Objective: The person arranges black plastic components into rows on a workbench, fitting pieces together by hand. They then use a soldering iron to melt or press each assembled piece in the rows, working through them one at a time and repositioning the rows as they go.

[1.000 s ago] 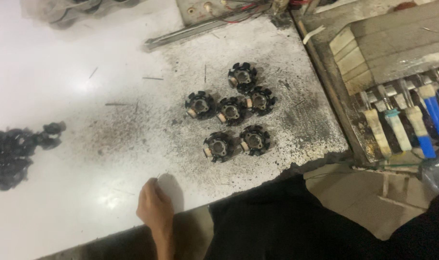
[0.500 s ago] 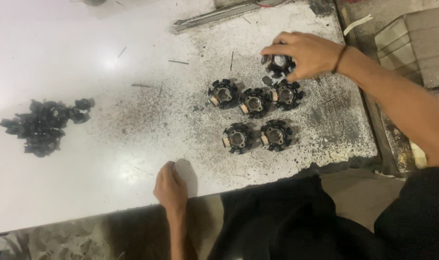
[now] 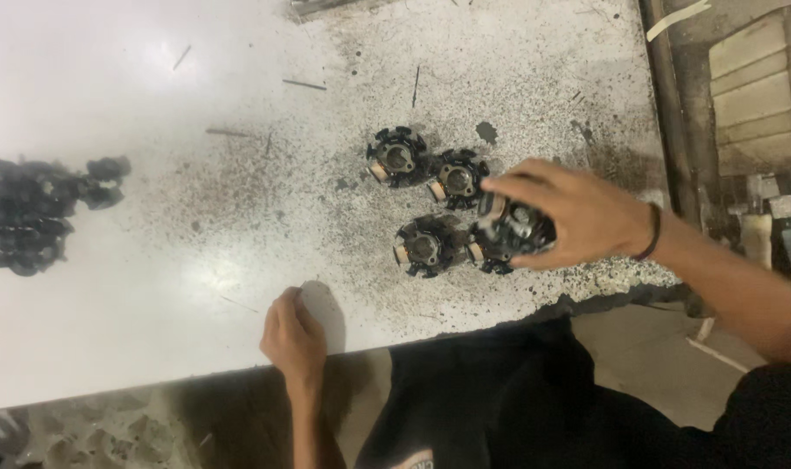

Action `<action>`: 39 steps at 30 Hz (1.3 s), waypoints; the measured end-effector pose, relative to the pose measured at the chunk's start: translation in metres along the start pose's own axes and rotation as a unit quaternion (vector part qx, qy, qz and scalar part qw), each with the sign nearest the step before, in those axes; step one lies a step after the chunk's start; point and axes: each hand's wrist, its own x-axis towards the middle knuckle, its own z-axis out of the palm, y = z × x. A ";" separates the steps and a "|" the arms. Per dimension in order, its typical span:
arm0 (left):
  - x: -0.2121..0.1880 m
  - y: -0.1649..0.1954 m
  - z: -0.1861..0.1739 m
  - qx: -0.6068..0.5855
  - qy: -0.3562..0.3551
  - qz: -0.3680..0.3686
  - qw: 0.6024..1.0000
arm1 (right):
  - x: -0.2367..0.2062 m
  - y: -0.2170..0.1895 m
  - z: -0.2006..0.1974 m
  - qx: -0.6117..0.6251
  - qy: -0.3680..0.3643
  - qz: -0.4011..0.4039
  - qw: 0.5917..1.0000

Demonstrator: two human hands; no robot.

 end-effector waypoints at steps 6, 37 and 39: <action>-0.003 -0.003 0.000 -0.009 -0.010 0.001 1.000 | -0.008 -0.028 0.049 -0.060 0.042 -0.040 0.996; -0.002 -0.007 0.002 -0.017 0.024 0.022 0.999 | -0.015 -0.066 -0.084 -0.039 0.231 0.147 0.961; -0.003 -0.010 0.003 -0.032 0.025 0.027 0.999 | -0.010 -0.072 -0.151 -0.152 0.291 0.094 0.940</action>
